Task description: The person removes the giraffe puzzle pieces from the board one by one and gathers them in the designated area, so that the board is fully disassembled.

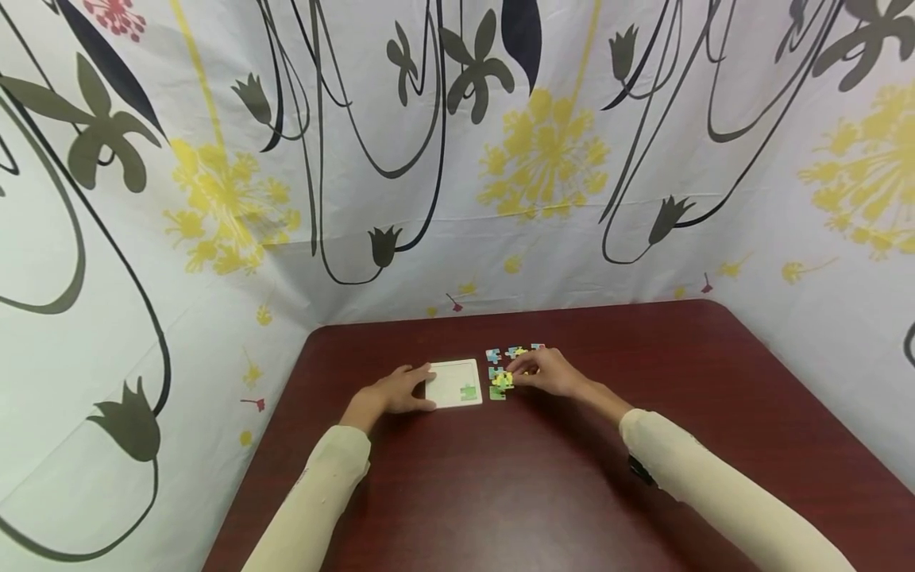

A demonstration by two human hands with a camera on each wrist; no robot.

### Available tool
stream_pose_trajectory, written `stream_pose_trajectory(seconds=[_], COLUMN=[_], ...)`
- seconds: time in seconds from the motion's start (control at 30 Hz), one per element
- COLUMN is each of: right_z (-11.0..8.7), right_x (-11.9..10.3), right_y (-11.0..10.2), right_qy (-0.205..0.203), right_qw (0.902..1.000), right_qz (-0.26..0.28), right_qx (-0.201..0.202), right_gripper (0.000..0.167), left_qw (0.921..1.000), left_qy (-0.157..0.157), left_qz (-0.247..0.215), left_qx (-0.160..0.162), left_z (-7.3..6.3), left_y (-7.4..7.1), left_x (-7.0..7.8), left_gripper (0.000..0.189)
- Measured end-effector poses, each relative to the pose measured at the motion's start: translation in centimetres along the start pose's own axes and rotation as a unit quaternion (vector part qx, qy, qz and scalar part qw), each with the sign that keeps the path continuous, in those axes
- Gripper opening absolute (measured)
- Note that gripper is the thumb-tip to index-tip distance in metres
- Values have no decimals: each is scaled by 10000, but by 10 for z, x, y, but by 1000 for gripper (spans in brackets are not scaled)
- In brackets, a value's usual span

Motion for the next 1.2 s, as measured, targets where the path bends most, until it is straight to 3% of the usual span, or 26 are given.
stream_pose_trajectory(seconds=[0.3, 0.63, 1.2], right_z=[-12, -18, -21], right_x=[16, 27, 27], right_y=[-4, -4, -4], right_qy=[-39, 295, 379], right_qw=[10000, 9991, 9984], right_qz=[8, -118, -257], right_qx=[-73, -267, -319], right_gripper=[16, 15, 14], left_qw=[10000, 10000, 10000], left_qy=[-50, -21, 0], left_qz=[-50, -58, -56], left_qx=[44, 48, 49], left_z=[-1, -2, -1], left_y=[1, 1, 1], left_x=[0, 1, 1], left_gripper=[72, 72, 73])
Point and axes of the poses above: each hand's wrist, its own z-axis towards the middle knuckle, its own y-axis out of the palm, x = y × z, the point moved 2 cm from there along z, towards the middle knuckle, and after that the axes turned 7 degrees about y, right-handed, at the moved point
